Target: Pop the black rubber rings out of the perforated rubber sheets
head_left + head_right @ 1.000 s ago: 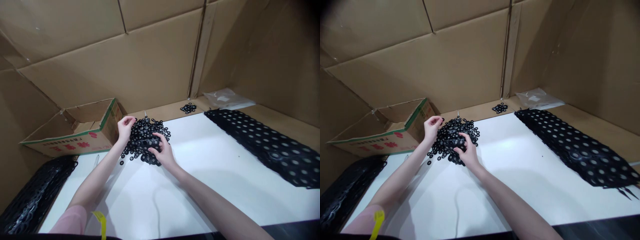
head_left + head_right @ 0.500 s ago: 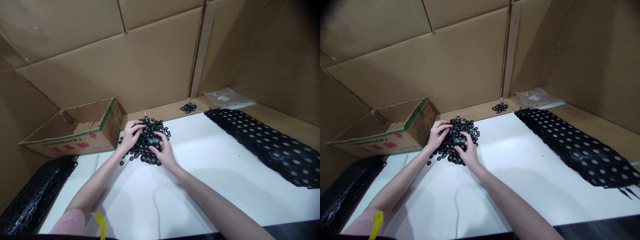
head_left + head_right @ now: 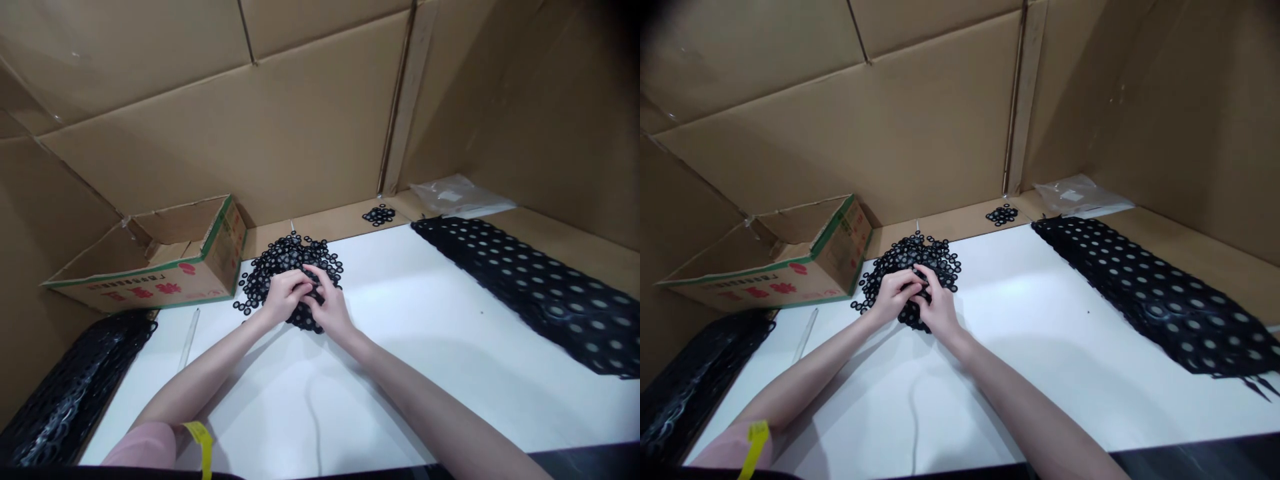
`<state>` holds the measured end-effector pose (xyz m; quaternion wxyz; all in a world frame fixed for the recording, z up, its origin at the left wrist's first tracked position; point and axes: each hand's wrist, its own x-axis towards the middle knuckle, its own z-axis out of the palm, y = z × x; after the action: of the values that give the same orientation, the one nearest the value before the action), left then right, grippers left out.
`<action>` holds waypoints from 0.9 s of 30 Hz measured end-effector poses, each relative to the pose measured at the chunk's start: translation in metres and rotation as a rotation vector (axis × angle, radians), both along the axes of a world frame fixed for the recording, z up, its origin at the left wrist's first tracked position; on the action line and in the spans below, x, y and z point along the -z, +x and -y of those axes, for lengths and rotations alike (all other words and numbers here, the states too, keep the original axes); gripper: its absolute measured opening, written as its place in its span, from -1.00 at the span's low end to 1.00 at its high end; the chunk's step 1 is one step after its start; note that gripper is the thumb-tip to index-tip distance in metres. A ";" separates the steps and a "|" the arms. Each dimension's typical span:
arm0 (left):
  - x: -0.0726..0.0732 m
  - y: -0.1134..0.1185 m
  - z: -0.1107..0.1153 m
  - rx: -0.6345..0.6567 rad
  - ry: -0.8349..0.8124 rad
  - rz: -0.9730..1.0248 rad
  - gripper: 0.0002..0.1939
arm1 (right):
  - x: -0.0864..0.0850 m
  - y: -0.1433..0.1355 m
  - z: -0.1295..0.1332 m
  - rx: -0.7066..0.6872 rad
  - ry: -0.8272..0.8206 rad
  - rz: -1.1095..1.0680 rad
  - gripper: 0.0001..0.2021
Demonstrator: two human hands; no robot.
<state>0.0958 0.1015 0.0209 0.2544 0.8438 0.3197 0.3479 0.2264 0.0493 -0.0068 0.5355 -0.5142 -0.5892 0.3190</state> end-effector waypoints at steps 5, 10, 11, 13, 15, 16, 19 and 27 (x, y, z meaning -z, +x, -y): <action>0.001 0.006 -0.004 -0.095 -0.257 0.169 -0.80 | 0.001 0.000 0.000 -0.013 0.021 0.023 -0.41; 0.003 0.008 -0.026 -0.197 -0.357 0.398 -0.82 | 0.001 0.000 0.000 -0.037 0.037 0.010 -0.43; 0.002 0.007 -0.033 -0.219 -0.348 0.423 -0.82 | 0.001 -0.001 0.000 -0.039 0.031 -0.001 -0.42; -0.003 0.002 -0.050 -0.277 -0.317 0.492 -0.79 | 0.003 -0.002 0.002 -0.046 0.019 -0.024 -0.38; -0.008 -0.005 -0.066 -0.348 -0.258 0.569 -0.78 | 0.006 -0.003 0.003 -0.040 0.009 -0.036 -0.37; -0.011 -0.008 -0.072 -0.374 -0.216 0.587 -0.78 | 0.007 -0.003 0.003 -0.023 0.005 -0.034 -0.38; -0.010 -0.018 -0.083 -0.391 -0.011 0.461 -0.84 | 0.007 -0.002 0.001 0.032 -0.003 -0.042 -0.44; 0.008 -0.024 -0.077 -0.230 0.242 -0.033 -0.80 | 0.007 0.002 -0.003 0.031 -0.028 -0.135 -0.47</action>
<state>0.0716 0.1783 0.0131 0.1043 0.8317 0.3742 0.3967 0.2286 0.0518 -0.0139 0.5717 -0.5081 -0.5391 0.3527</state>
